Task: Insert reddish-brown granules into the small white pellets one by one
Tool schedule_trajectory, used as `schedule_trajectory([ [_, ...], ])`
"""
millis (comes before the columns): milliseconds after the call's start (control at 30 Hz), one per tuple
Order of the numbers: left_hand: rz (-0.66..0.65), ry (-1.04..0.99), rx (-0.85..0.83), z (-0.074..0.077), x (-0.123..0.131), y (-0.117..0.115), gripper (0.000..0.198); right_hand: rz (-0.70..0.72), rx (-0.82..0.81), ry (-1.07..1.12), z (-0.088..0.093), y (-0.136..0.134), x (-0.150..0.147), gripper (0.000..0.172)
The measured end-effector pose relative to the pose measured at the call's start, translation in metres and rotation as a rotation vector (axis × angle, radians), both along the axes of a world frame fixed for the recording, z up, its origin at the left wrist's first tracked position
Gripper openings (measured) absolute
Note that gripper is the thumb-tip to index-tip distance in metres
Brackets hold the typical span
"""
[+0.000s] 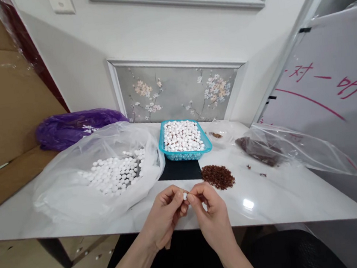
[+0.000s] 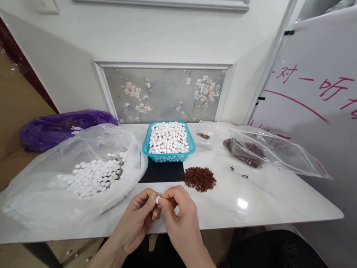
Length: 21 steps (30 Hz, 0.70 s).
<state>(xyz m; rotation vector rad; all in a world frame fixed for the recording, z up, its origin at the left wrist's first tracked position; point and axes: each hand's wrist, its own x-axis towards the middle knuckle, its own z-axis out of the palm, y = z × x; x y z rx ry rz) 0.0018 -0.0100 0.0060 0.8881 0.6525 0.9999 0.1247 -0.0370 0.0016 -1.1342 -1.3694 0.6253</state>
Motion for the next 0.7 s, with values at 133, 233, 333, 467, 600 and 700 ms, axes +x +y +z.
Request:
schedule_trajectory([
  [133, 0.018, 0.035, 0.017, 0.001, 0.001, 0.000, 0.023, 0.003, -0.055, 0.022, 0.000, 0.000, -0.002, 0.013],
  [233, 0.034, 0.070, 0.035, 0.002, 0.001, 0.001, 0.023, 0.042, -0.157, 0.102, 0.004, 0.001, -0.003, 0.009],
  [333, 0.040, 0.081, 0.047, 0.001, 0.001, 0.001, 0.023, 0.074, -0.195, 0.203, 0.004, 0.004, 0.000, 0.011],
  [467, -0.012, 0.042, 0.034, 0.001, 0.000, 0.002, 0.024, 0.288, -0.250, 0.310, 0.001, 0.007, 0.008, 0.011],
  [600, -0.050, -0.008, -0.007, 0.003, 0.000, 0.002, 0.016, 0.461, -0.229, 0.237, 0.003, 0.004, 0.018, 0.026],
  [700, -0.035, -0.005, -0.025, 0.003, 0.000, 0.002, 0.017, 0.491, -0.189, 0.113, 0.010, 0.001, 0.022, 0.025],
])
